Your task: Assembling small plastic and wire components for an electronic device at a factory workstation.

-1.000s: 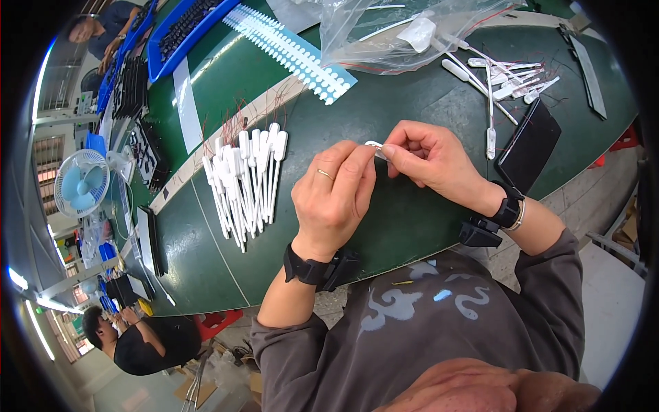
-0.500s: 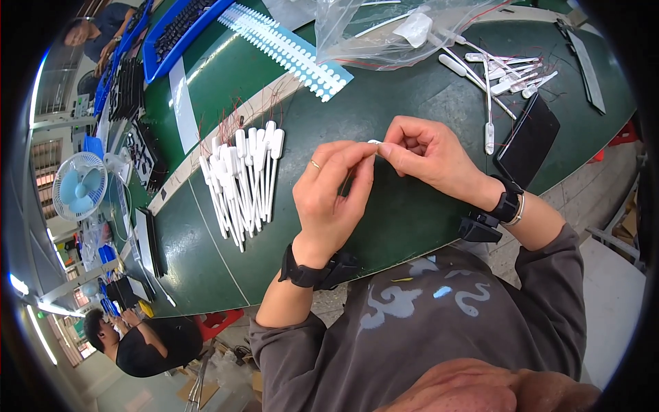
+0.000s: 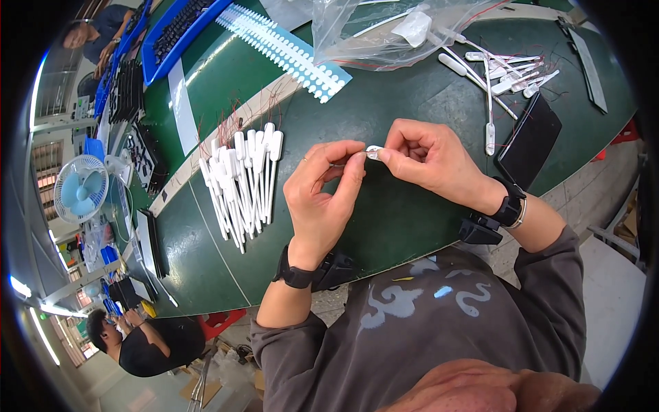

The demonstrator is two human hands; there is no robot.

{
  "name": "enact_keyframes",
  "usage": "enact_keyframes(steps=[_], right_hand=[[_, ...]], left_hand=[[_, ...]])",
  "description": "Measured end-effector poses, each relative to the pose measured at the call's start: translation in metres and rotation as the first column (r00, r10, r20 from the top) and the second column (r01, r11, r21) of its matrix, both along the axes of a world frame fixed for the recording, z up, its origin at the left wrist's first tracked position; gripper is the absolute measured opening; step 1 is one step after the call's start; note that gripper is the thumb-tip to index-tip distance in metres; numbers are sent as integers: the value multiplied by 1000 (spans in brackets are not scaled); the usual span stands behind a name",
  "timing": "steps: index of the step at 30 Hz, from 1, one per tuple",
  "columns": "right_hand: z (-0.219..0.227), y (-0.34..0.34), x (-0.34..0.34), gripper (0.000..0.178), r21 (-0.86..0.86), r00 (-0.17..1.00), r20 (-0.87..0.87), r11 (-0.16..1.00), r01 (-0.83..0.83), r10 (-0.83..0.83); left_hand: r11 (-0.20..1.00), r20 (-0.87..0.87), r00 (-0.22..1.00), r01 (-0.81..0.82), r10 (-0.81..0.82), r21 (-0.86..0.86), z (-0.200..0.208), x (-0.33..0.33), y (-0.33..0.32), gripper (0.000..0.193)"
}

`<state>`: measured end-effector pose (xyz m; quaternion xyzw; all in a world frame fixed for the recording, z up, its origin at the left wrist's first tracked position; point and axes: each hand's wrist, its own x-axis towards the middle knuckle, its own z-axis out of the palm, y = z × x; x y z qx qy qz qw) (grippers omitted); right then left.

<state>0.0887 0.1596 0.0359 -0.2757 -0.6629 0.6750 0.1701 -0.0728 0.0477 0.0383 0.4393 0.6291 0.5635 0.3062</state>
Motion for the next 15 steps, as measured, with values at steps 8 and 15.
enact_keyframes(steps=[8, 15], right_hand=[[0, -1, 1, 19, 49, 1000, 11, 999, -1, 1], [-4, -3, -1, 18, 150, 998, 40, 988, -46, 41]], left_hand=[[996, -305, 952, 55, -31, 71, -4, -7, 0, 13], [994, -169, 979, 109, -113, -33, -5, -15, -2, 12]])
